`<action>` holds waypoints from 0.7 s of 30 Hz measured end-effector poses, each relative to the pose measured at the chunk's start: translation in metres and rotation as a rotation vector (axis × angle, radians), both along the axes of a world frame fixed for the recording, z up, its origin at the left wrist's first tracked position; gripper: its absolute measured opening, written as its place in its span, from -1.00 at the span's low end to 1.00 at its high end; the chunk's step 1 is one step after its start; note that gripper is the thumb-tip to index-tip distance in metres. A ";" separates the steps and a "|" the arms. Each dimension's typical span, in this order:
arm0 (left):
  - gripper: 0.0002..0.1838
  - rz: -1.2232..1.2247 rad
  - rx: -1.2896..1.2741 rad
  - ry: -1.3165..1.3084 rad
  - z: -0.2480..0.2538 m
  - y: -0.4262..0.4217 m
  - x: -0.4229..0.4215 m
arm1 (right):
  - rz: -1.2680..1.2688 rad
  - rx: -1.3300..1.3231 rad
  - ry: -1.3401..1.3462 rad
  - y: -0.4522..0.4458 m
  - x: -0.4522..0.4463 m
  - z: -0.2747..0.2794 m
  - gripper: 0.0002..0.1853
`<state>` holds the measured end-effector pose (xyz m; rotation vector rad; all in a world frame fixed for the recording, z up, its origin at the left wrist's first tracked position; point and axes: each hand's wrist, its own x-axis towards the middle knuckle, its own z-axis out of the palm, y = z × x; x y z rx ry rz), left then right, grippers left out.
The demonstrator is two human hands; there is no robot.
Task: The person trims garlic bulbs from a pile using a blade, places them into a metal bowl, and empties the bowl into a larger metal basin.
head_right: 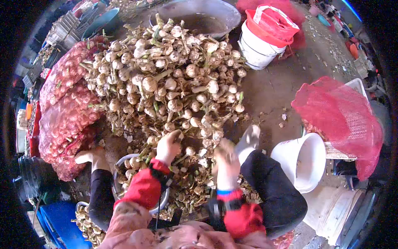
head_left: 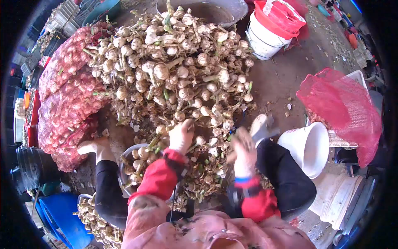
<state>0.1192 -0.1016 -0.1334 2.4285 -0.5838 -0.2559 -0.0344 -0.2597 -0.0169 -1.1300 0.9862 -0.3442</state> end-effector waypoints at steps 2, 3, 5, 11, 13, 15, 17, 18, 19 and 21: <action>-0.50 -0.025 0.225 0.036 -0.020 -0.033 0.031 | 0.058 -0.072 0.010 0.012 -0.031 0.003 -0.57; -0.45 -0.093 0.319 0.001 -0.039 -0.044 0.041 | 0.055 -0.022 -0.074 0.017 -0.042 0.015 -0.61; -0.63 -0.100 0.553 -0.079 -0.069 -0.065 0.051 | 0.157 -0.037 0.167 0.013 -0.050 0.012 -0.62; -0.56 -0.225 0.453 0.202 -0.047 -0.081 0.057 | -0.053 0.319 0.038 0.016 -0.020 -0.011 -0.61; -0.36 0.030 -0.265 0.746 -0.042 -0.064 0.048 | -0.082 0.380 0.029 0.016 -0.022 -0.009 -0.62; -0.38 0.108 -0.814 1.182 -0.016 -0.037 0.033 | -0.092 0.421 -0.043 0.017 -0.029 -0.016 -0.62; -0.42 0.078 -1.025 1.296 0.015 -0.016 0.012 | -0.015 0.430 0.044 0.015 -0.033 -0.010 -0.64; -0.41 0.028 -1.117 1.212 0.037 -0.014 -0.003 | 0.016 0.395 -0.011 0.017 -0.037 -0.014 -0.60; -0.34 0.034 -1.132 1.202 0.063 -0.013 -0.017 | 0.046 0.357 -0.069 0.018 -0.039 -0.020 -0.56; -0.26 0.050 -1.187 1.198 0.078 -0.004 -0.042 | 0.109 0.339 -0.085 0.022 -0.045 -0.020 -0.57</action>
